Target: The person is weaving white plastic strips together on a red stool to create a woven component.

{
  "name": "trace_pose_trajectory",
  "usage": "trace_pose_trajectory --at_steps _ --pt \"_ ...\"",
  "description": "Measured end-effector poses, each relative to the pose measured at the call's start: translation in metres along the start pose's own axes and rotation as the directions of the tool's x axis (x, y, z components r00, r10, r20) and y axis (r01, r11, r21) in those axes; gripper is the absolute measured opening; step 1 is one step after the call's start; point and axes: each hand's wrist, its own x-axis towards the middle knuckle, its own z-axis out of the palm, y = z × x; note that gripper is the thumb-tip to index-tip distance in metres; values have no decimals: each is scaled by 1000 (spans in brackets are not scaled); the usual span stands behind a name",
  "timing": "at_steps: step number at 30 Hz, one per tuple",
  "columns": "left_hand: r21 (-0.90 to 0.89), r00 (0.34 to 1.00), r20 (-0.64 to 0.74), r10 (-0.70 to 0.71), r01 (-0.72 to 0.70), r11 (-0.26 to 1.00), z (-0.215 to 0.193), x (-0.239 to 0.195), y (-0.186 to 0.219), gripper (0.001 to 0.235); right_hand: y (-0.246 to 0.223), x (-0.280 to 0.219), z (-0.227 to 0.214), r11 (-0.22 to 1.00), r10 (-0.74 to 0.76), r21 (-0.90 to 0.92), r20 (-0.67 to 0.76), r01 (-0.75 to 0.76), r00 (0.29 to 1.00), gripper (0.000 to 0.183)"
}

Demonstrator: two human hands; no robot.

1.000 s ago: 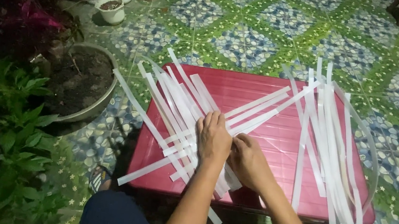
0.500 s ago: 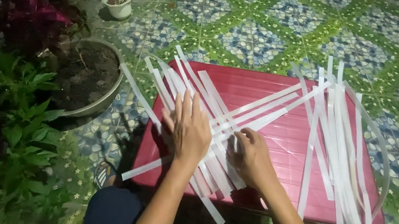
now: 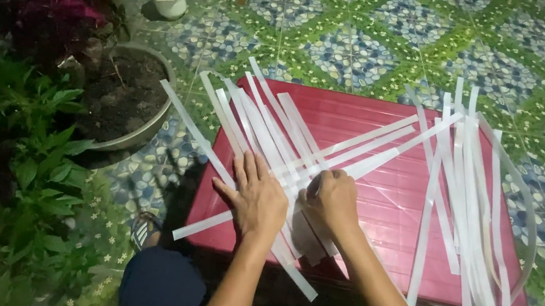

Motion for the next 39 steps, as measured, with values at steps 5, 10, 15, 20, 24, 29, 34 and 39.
trace_pose_trajectory --at_steps 5,10,15,20,24,29,34,39 --pt "-16 999 54 -8 9 1000 -11 0 -1 48 6 11 4 994 38 104 64 -45 997 32" --pt "-29 994 112 -14 18 999 -11 0 -1 48 -16 4 -32 978 88 176 153 -115 984 19" --pt "-61 987 156 -38 48 997 -22 1 1 47 -30 0 -52 983 76 161 98 -91 992 16" --pt "-31 982 186 -38 45 999 -25 2 1 48 -15 -2 -41 972 44 223 129 -72 991 12" --pt "-32 982 184 -28 35 999 -17 2 -3 48 -23 -9 -70 921 98 352 201 -165 975 24" --pt "0 982 190 -22 23 1000 -19 2 -3 49 2 -6 -43 977 32 204 152 -63 988 19" --pt "9 978 209 -25 24 1000 -21 3 -4 49 -5 -12 -48 979 13 198 143 -42 990 22" --pt "-46 978 205 -31 42 998 -21 3 -3 48 2 -10 -42 983 18 179 48 -26 999 15"
